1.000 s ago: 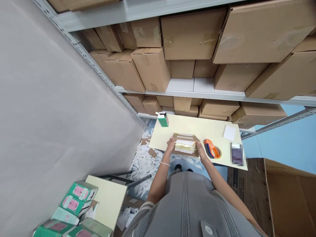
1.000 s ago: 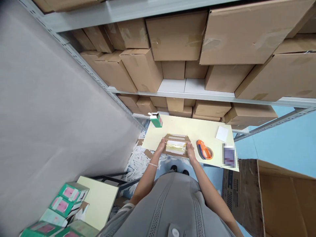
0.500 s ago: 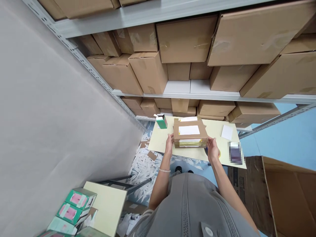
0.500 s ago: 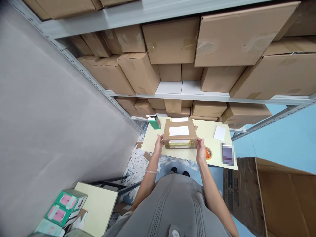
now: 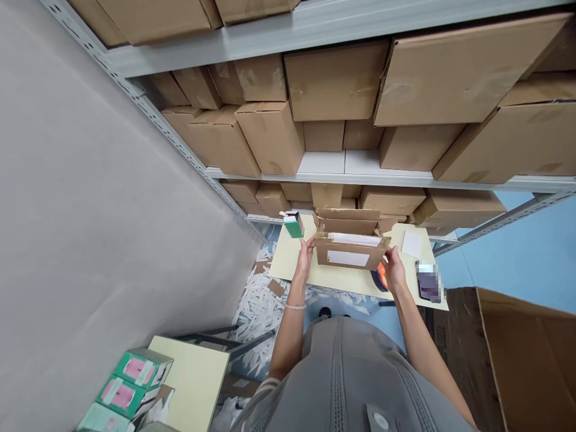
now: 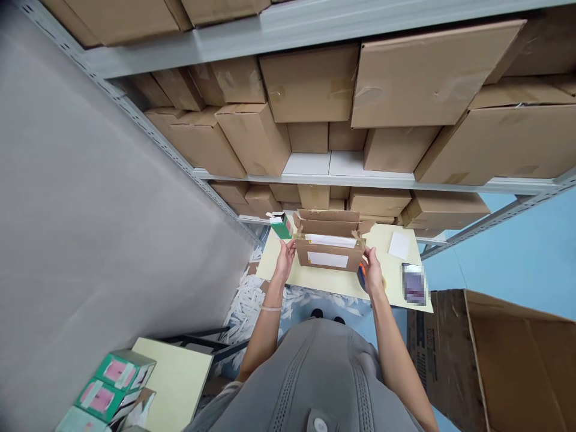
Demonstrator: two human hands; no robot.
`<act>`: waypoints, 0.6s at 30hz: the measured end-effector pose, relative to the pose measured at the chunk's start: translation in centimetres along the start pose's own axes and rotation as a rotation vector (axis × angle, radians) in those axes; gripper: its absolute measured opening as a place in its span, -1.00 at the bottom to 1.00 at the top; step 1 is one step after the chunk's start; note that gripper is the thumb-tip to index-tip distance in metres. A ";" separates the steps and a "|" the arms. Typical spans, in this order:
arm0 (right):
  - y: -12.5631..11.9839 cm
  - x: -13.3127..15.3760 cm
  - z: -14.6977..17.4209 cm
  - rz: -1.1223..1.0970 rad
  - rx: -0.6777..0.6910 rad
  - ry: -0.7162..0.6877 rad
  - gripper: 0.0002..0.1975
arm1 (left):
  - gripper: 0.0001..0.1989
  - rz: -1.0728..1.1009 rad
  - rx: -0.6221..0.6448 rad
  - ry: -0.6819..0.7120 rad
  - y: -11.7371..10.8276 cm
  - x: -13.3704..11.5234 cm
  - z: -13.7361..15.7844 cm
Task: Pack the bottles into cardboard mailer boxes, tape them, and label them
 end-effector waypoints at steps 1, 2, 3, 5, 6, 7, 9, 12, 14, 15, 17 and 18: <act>0.0 -0.4 0.1 0.001 0.003 0.011 -0.42 | -0.34 -0.001 0.010 0.009 -0.1 0.2 -0.1; 0.0 -0.9 0.1 -0.001 0.006 0.021 -0.41 | -0.35 0.001 0.024 0.018 -0.2 0.5 -0.1; -0.1 -1.3 0.2 -0.004 0.007 0.030 -0.40 | -0.35 0.005 0.036 0.025 -0.4 0.7 -0.1; -0.3 -2.1 0.4 0.004 0.004 0.049 -0.36 | -0.35 0.012 0.040 0.026 -0.6 1.1 -0.1; -0.4 -2.4 0.4 0.020 -0.009 0.061 -0.34 | -0.35 0.016 0.033 0.021 -0.8 1.3 0.0; -0.6 -2.7 0.5 0.044 -0.031 0.075 -0.33 | -0.36 0.021 0.022 0.015 -0.9 1.4 0.0; -0.7 -3.0 0.7 0.105 -0.085 0.108 -0.30 | -0.38 0.031 0.005 0.004 -0.9 1.7 0.1; -0.6 -2.9 1.0 0.161 -0.101 0.158 -0.29 | -0.39 0.038 -0.009 -0.007 -0.8 1.8 0.5; -0.1 -2.6 1.2 0.157 -0.041 0.173 -0.27 | -0.36 0.039 -0.038 -0.031 -0.8 1.6 1.1; 0.3 -2.5 1.2 0.148 -0.006 0.177 -0.25 | -0.35 0.038 -0.058 -0.048 -0.9 1.4 1.6; 1.1 -2.4 1.4 0.145 0.068 0.182 -0.23 | -0.32 0.025 -0.108 -0.067 -1.3 1.1 2.8; 1.7 -2.4 1.6 0.153 0.100 0.186 -0.22 | -0.31 0.016 -0.135 -0.056 -1.7 1.0 3.5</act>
Point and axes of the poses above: each hand's wrist, its own z-axis away from the middle knuckle, its own y-axis out of the palm, x = y × z, the point moved 2 cm from there along -z, towards the middle knuckle, and after that the axes turned 7 degrees about x, right-handed, at the moved point
